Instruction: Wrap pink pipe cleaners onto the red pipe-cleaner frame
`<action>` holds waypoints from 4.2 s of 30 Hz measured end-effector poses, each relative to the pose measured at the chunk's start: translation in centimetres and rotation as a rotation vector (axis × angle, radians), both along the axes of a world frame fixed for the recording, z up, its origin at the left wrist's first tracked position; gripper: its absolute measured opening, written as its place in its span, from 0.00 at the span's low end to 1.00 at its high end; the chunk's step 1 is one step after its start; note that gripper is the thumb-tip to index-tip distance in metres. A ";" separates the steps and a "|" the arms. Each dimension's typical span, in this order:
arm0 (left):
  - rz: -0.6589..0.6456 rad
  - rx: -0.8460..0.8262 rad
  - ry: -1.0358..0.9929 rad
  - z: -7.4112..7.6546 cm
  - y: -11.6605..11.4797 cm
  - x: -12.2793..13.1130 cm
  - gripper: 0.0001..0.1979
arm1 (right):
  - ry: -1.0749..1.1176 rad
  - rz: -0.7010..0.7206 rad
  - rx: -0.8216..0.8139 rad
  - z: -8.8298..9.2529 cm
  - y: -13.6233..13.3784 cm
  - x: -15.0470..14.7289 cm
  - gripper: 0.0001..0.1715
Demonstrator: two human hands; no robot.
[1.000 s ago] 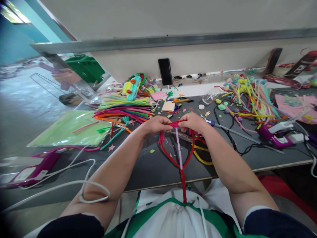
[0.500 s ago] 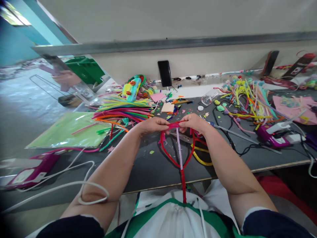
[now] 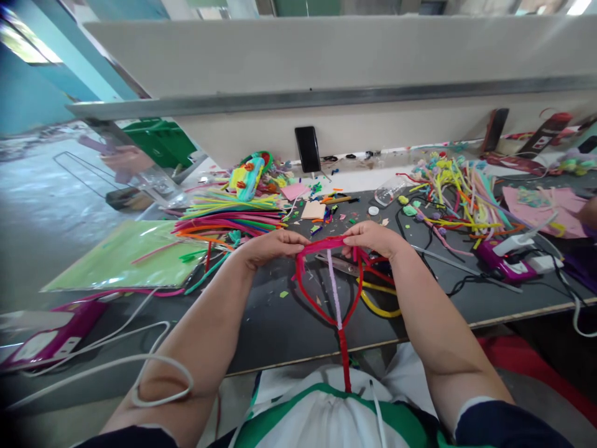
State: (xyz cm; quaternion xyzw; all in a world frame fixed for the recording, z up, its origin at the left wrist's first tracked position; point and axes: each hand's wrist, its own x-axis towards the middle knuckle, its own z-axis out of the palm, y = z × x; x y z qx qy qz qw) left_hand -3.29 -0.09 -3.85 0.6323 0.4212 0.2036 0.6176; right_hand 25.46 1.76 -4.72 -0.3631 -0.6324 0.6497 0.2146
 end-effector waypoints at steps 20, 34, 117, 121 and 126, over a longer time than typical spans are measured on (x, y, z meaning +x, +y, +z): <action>-0.137 0.017 0.069 -0.5 -0.1 -0.3 0.18 | 0.129 -0.126 -0.185 -0.1 0.0 -0.1 0.18; 0.075 -0.088 -0.231 -1.1 0.0 -0.4 0.17 | 0.197 -0.154 -0.170 -0.3 0.4 0.5 0.19; 0.289 0.026 -0.535 -3.3 0.5 0.9 0.21 | 0.421 -0.101 -0.092 -1.2 -0.5 -1.3 0.19; 0.249 -0.007 -0.547 -3.5 0.7 0.5 0.22 | 0.408 -0.097 -0.097 -1.3 -0.5 -1.2 0.19; 0.180 -0.021 -0.537 -3.2 0.5 0.0 0.21 | 0.406 -0.094 -0.101 -1.4 -0.3 -1.0 0.20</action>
